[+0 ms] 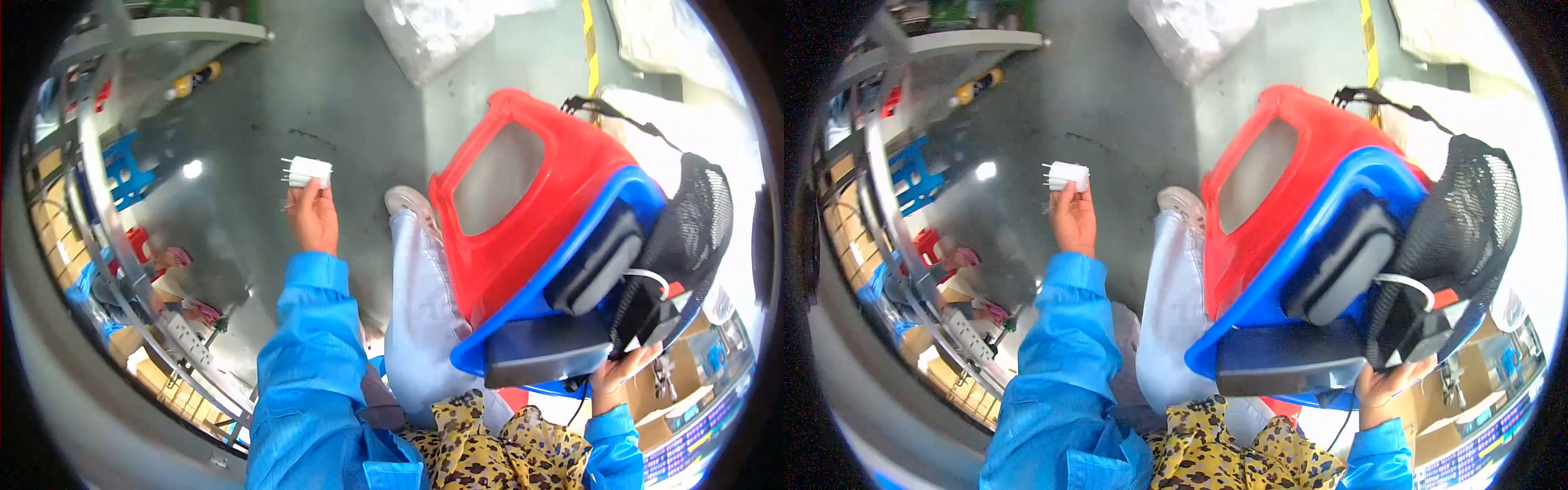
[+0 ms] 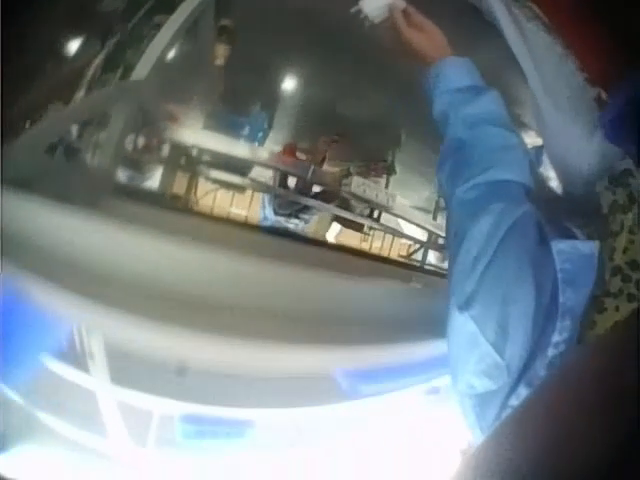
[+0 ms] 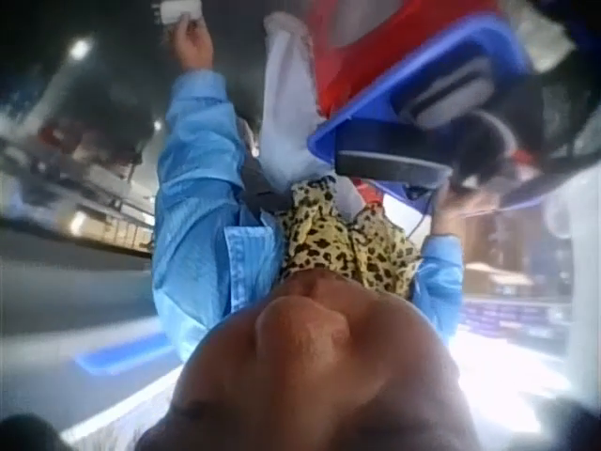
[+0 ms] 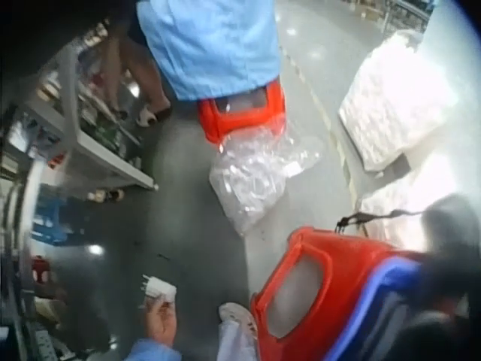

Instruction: The person assembles filter components by inserting white filter cylinders onto plastic pin holders by hand, bundling the assembled pieces together, and securing each bundle with a rubber band.

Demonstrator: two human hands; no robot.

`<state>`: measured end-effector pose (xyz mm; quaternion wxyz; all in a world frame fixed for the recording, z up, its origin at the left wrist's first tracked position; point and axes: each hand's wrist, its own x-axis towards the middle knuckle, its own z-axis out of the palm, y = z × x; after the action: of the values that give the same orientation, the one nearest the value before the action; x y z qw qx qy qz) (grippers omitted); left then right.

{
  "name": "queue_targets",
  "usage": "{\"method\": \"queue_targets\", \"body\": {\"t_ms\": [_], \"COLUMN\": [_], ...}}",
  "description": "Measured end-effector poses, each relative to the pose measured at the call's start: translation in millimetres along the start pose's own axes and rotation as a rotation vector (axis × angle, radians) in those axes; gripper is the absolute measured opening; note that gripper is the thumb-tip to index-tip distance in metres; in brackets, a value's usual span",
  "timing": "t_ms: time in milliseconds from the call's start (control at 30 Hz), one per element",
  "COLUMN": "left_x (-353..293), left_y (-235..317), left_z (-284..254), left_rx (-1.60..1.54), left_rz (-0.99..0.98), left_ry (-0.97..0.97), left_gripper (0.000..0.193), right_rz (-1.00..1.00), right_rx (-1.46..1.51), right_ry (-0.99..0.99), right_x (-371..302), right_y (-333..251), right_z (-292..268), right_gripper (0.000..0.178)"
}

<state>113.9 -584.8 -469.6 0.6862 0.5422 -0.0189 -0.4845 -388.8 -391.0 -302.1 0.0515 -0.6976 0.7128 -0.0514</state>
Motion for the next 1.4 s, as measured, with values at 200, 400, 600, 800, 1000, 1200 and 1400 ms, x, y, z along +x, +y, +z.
{"method": "queue_targets", "body": {"t_ms": [200,400,600,800,1000,1200,1400], "left_x": [-138,-264,-349,-426,-500,-578,-640], "left_y": [71,108,153,213,242,260,262], "left_z": [135,172,166,143,91,34,-32], "left_rx": [-0.130,-0.169,0.149,0.484,-0.091,-0.401,-0.611], "left_rz": [0.005,-0.035,0.311,0.790,0.571,0.392,0.220], "left_ry": [-0.520,-0.443,-0.492,-0.521,-0.517,-0.657,-0.597], "left_gripper": [0.058,0.048,0.037,0.029,0.053,0.058,0.037], "right_rz": [0.097,0.009,-0.078,-0.161,-0.237,-0.132,-0.436], "right_rx": [0.231,0.228,0.238,0.262,0.356,0.549,1.203], "right_ry": [0.101,0.215,0.249,0.294,0.305,0.440,0.375], "right_x": [38,53,51,45,37,21,-29], "right_y": [-29,-42,-43,-41,-34,-13,-156], "right_z": [-4,-19,-26,-24,-22,-29,-210], "right_gripper": [0.078,0.068,0.065,0.064,0.062,0.062,0.017]}}
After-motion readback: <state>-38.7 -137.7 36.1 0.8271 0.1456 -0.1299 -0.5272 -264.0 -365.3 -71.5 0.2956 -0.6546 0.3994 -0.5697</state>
